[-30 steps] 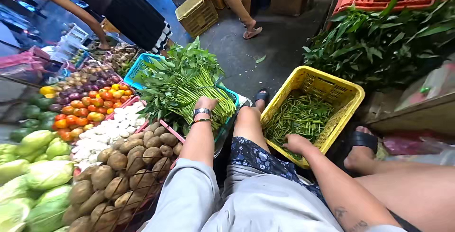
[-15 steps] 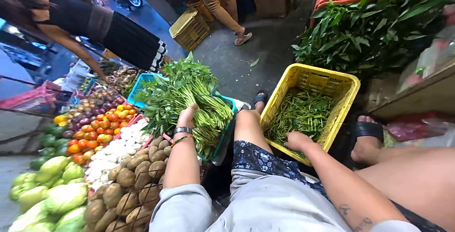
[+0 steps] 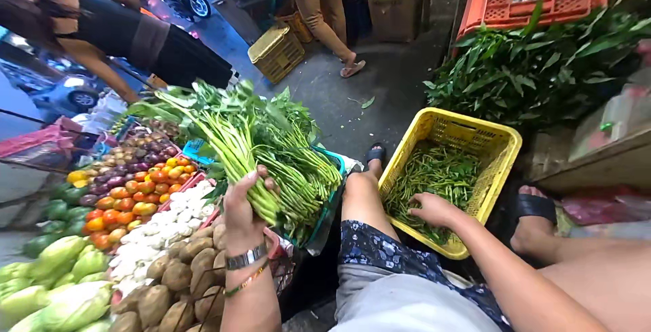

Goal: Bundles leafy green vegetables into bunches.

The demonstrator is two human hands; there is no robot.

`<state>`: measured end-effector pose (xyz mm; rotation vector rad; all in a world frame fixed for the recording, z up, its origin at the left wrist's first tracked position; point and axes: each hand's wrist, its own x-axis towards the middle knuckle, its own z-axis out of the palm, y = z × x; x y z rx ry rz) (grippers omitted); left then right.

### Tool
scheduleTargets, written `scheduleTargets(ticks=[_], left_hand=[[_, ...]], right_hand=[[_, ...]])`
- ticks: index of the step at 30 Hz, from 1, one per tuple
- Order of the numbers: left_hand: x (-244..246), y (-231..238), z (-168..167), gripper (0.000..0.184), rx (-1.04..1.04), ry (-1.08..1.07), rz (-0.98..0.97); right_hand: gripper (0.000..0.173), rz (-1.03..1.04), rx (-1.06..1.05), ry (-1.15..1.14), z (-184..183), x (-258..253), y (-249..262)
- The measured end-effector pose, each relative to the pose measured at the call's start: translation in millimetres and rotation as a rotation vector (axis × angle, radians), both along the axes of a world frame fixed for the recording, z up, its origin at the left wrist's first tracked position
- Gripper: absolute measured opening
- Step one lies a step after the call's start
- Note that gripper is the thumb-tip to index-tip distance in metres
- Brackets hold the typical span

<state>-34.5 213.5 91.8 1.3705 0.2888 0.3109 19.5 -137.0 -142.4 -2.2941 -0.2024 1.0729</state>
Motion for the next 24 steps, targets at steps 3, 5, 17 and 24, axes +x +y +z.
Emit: scheduleTargets(ticks=[3,5,17,24], left_hand=[[-3,-27,-4,0.056,-0.154,-0.072,-0.343],[5,-59,-13,0.076,-0.181,-0.047,-0.485],[41,-240,-83,0.054,0.061,0.179,-0.721],[45,-252,-77,0.037,0.075,0.174,-0.697]], right_hand=[[0.049,-0.147,0.165,-0.103,43,10,-14],[0.045,-0.300,0.336,-0.177,84,11,-25],[0.034,-0.660,0.663,-0.943,144,-60,-65],[0.021,-0.644,0.544,-1.038,132,-52,-54]])
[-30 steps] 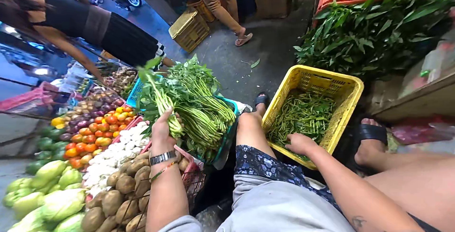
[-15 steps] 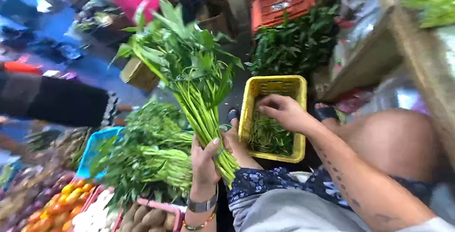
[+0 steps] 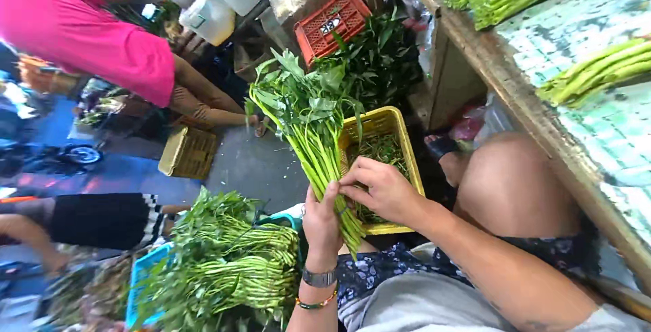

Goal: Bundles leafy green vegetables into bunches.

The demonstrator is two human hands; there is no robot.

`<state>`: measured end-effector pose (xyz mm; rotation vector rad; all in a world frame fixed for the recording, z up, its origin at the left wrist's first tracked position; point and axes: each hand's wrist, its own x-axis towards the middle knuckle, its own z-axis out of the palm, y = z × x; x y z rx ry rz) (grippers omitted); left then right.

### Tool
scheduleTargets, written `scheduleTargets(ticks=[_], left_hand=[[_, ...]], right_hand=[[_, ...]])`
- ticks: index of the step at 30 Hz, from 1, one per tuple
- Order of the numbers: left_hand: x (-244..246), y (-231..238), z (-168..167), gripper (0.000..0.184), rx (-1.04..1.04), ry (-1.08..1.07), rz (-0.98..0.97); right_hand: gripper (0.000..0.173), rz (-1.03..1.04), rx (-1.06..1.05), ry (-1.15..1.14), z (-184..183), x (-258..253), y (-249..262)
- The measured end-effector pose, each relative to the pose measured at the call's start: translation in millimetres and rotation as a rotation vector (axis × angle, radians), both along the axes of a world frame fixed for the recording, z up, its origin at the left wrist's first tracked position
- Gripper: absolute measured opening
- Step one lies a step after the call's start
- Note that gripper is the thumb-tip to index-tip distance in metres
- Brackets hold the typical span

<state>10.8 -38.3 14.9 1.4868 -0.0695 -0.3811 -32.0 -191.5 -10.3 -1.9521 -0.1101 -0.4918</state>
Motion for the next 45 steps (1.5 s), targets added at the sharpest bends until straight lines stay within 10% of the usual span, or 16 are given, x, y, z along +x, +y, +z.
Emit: scheduleTargets(ticks=[15,19,30,45], left_hand=[[26,9,-10,0.034,0.027,-0.037,0.168],[23,15,-12,0.038,0.027,-0.009,0.113],[21,17,-13,0.035,-0.003,-0.042,0.052],[10,14,-31,0.048,0.058,-0.153,0.135]], right_hand=[[0.017,0.145,-0.159,0.244,7,-10,12],[0.046,0.063,-0.138,0.287,-5,-2,14],[0.024,-0.058,-0.059,0.044,-20,-6,38],[0.024,0.125,-0.129,0.492,1,-9,30]])
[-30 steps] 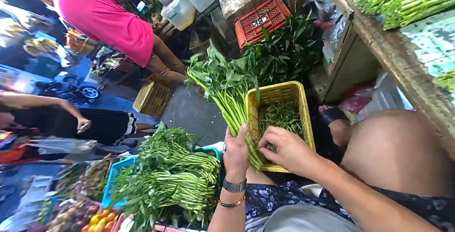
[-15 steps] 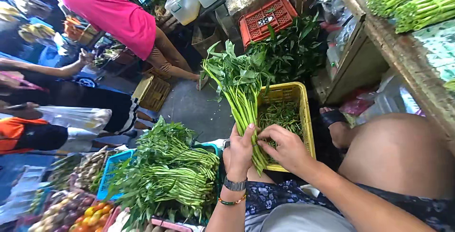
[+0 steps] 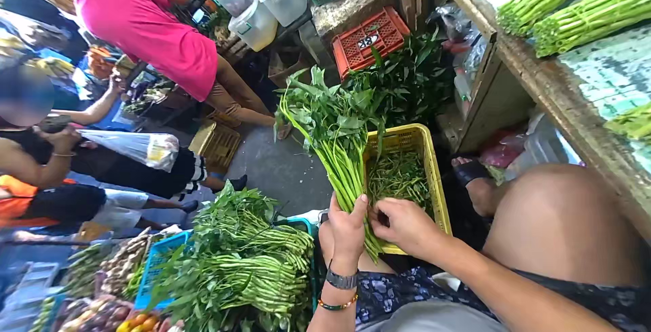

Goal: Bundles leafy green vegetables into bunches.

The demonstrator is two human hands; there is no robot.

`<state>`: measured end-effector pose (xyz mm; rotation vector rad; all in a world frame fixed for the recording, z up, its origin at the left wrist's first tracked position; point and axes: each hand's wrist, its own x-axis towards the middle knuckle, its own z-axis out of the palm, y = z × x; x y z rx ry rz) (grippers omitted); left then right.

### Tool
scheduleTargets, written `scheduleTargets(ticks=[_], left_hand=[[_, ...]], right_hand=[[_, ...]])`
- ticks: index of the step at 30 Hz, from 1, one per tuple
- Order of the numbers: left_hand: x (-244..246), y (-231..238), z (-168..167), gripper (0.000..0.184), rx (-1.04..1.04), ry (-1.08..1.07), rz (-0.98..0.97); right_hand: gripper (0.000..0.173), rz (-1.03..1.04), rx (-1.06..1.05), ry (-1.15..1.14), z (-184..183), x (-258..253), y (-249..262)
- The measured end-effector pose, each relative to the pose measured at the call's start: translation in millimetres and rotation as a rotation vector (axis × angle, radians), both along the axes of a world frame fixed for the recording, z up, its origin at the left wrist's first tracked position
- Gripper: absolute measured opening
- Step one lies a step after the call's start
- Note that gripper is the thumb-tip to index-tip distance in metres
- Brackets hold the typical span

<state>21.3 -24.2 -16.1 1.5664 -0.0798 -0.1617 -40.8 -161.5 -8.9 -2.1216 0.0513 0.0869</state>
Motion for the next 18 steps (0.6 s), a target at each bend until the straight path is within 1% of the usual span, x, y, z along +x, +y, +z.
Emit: scheduleTargets(ticks=[2,3,5,6,7,8,11,12,13,14,15,16,17,18], left_hand=[[4,7,0,0.048,-0.046,-0.014,-0.011],[5,11,-1,0.050,-0.072,-0.013,-0.029],[3,17,-2,0.051,-0.065,-0.033,-0.043],[1,18,-3,0.052,-0.009,-0.069,-0.034],[-2,20,-5,0.053,0.078,-0.123,-0.026],[-4,21,-8,0.057,0.205,-0.193,-0.019],[-19,18,-18,0.073,0.699,-0.426,-0.022],[-26,15,-19,0.081,0.804,-0.497,-0.041],[-34,11,-21,0.089,0.837,-0.545,-0.075],[-43,9,-21,0.097,0.789,-0.505,-0.140],[-50,8,-21,0.107,0.713,-0.425,-0.194],[-54,8,-18,0.112,0.623,-0.313,-0.241],[-55,9,-15,0.112,0.535,-0.190,-0.280],[-53,13,-13,0.108,0.471,-0.062,-0.321]], right_hand=[[0.025,-0.035,-0.039,0.030,-2,2,-1],[0.029,-0.056,-0.076,0.059,-4,4,-5],[0.046,-0.081,-0.122,0.122,-8,8,-17],[0.053,-0.098,-0.116,0.114,-11,9,-20],[0.057,-0.115,-0.070,0.097,-12,9,-20],[0.063,-0.125,0.024,0.084,-10,8,-19],[0.093,-0.157,0.459,0.095,-1,6,-6],[0.103,-0.180,0.542,0.106,0,6,-2],[0.109,-0.215,0.575,0.118,-1,7,-1],[0.111,-0.258,0.584,0.130,-4,9,-1],[0.107,-0.318,0.598,0.140,-10,11,-3],[0.100,-0.377,0.635,0.157,-17,16,-6],[0.092,-0.420,0.691,0.176,-25,20,-9],[0.085,-0.447,0.769,0.185,-31,22,-12]])
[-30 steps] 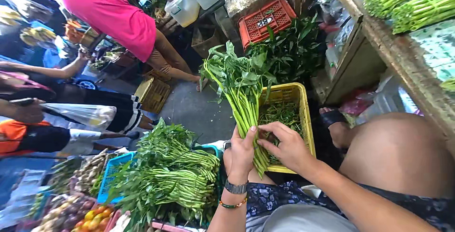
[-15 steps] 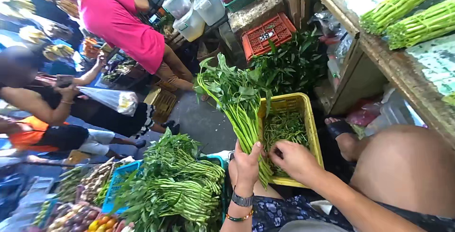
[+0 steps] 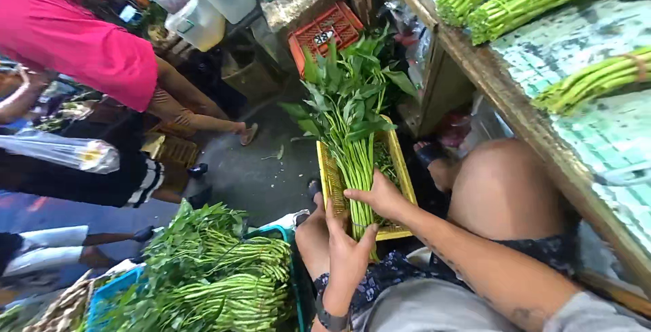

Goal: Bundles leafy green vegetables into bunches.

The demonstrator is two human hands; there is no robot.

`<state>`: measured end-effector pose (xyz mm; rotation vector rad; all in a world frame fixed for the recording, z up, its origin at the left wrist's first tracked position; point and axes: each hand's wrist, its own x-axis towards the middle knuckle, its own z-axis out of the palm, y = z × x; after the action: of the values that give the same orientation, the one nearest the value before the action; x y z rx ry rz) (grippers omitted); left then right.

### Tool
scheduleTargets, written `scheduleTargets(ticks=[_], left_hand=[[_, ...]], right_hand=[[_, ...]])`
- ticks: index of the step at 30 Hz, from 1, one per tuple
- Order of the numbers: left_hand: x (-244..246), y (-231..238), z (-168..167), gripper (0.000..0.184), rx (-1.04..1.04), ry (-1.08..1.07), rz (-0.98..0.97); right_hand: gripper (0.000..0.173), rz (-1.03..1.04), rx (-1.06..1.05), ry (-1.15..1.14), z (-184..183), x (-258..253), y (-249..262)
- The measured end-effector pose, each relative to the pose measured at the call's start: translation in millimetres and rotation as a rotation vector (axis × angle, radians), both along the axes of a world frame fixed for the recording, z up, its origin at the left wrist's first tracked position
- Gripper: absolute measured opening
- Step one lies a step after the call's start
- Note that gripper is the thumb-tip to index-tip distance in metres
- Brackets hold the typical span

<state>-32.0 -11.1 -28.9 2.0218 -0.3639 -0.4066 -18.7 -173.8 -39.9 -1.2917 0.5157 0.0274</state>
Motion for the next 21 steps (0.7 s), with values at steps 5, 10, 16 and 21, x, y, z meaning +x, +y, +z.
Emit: scheduleTargets(ticks=[5,10,16,21], left_hand=[[30,24,6,0.079,-0.243,0.666,-0.282],[43,29,5,0.084,-0.523,0.914,-0.223],[40,2,11,0.048,-0.483,0.802,-0.045],[46,-6,-4,0.057,-0.301,0.558,0.158]], right_hand=[[0.073,0.023,0.348,-0.125,-15,5,-2],[0.067,0.234,0.602,-0.283,-16,12,-3],[0.067,0.352,0.417,-0.164,-13,29,-7],[0.072,0.261,0.142,0.005,-20,39,-9]])
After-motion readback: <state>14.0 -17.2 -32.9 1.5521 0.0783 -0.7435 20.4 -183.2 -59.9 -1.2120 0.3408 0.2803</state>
